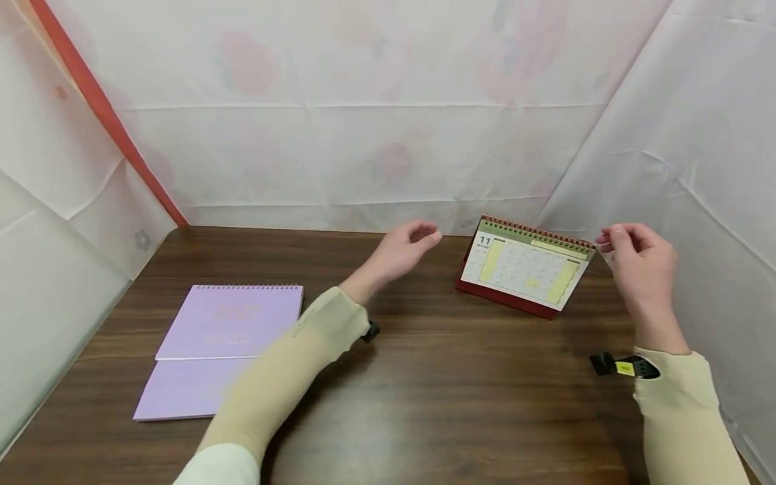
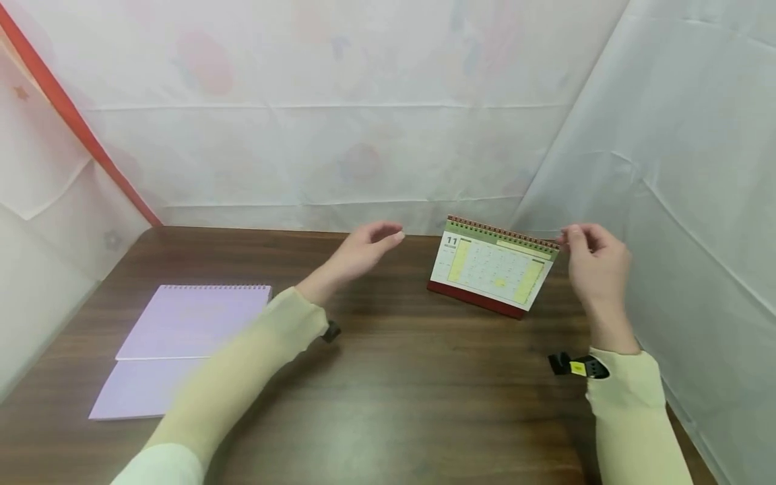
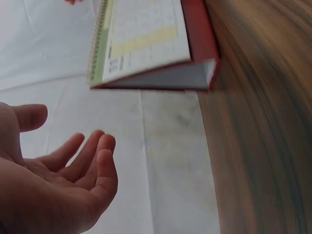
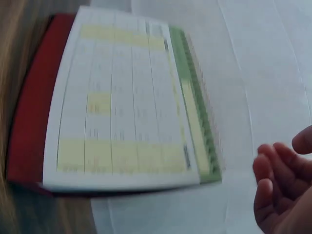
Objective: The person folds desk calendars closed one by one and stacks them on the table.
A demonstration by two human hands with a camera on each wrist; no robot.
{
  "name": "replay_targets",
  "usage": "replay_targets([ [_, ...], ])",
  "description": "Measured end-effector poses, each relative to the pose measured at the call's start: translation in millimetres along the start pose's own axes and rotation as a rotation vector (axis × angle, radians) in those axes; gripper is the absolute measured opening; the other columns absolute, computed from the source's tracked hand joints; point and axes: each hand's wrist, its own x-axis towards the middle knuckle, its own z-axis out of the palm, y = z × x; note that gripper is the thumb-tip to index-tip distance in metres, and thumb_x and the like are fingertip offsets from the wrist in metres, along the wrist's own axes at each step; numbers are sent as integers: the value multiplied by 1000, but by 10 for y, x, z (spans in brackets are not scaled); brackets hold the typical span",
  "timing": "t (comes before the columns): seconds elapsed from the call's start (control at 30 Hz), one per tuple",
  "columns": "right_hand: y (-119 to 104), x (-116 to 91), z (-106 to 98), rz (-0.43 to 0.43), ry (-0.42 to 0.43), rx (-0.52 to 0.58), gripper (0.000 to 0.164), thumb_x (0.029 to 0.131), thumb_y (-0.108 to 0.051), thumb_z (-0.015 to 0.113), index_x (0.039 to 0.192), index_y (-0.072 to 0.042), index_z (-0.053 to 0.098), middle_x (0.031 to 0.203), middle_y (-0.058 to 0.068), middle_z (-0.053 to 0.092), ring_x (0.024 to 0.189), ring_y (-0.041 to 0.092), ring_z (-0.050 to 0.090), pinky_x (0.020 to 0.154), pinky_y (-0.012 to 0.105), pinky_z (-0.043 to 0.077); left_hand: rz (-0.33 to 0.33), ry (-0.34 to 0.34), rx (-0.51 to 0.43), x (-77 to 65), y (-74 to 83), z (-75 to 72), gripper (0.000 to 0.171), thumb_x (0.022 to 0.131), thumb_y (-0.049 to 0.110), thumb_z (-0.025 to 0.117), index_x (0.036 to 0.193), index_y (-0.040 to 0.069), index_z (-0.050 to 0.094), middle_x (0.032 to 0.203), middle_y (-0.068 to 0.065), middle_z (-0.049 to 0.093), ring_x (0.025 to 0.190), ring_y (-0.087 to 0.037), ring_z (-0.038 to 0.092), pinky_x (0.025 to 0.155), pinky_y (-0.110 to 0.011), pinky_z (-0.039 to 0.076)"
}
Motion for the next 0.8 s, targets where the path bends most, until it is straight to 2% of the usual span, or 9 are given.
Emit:
replay_targets([
  [0.07,94,42,-60,75,4,-9,30,104,-32,52,103,-9,71,79,-23,65,79,0,62,68,13,45,-12,-8,-7,97,39,139,51,101,49,54,141,18,55,135,3,58,124,-15,52,99,-36,45],
  [0.17,231,94,-93,157,-42,-19,38,105,-42,46,105,-13,71,78,-26,64,80,-4,62,69,13,45,-37,-18,-5,209,106,315,56,101,52,52,145,18,51,139,3,55,127,-15,51,99,-36,46],
  [0.3,396,128,-62,231,-112,-70,62,103,-57,35,121,-7,68,80,-28,61,85,-3,61,72,16,44,-79,-34,-2,322,192,505,64,100,56,49,150,17,45,145,1,51,131,-16,49,100,-36,45],
  [0.33,421,120,-46,243,-129,-105,69,102,-59,32,126,-5,66,88,-22,66,89,2,61,73,19,44,-94,-42,-6,336,206,544,65,100,57,48,151,16,43,147,1,50,132,-17,47,102,-37,44],
  [0.4,452,98,-21,269,-172,-160,78,101,-64,25,137,-4,59,110,-3,69,105,17,60,85,32,45,-119,-57,-21,362,218,613,69,100,58,47,153,14,39,150,-1,46,135,-18,45,105,-38,42],
  [0.47,461,76,-5,282,-221,-204,82,100,-66,21,144,-3,52,131,16,60,116,32,54,92,47,43,-140,-67,-52,375,218,671,71,100,59,46,155,14,37,152,-2,43,138,-19,42,108,-39,39],
  [0.53,454,62,6,277,-274,-222,87,99,-68,18,148,-2,45,145,30,44,121,46,49,97,59,38,-149,-74,-88,383,213,714,73,100,58,46,156,13,34,154,-3,41,140,-20,39,110,-40,36],
  [0.67,437,61,18,258,-337,-222,92,98,-69,15,148,4,42,139,34,48,116,50,54,98,62,36,-123,-76,-143,384,212,782,68,101,57,46,156,18,35,153,0,43,137,-18,43,108,-39,37],
  [0.8,439,63,-6,245,-358,-258,93,99,-66,13,144,9,44,136,37,45,121,51,47,95,63,35,-87,-66,-137,379,217,816,62,102,54,47,154,23,38,150,3,46,132,-15,46,106,-38,40],
])
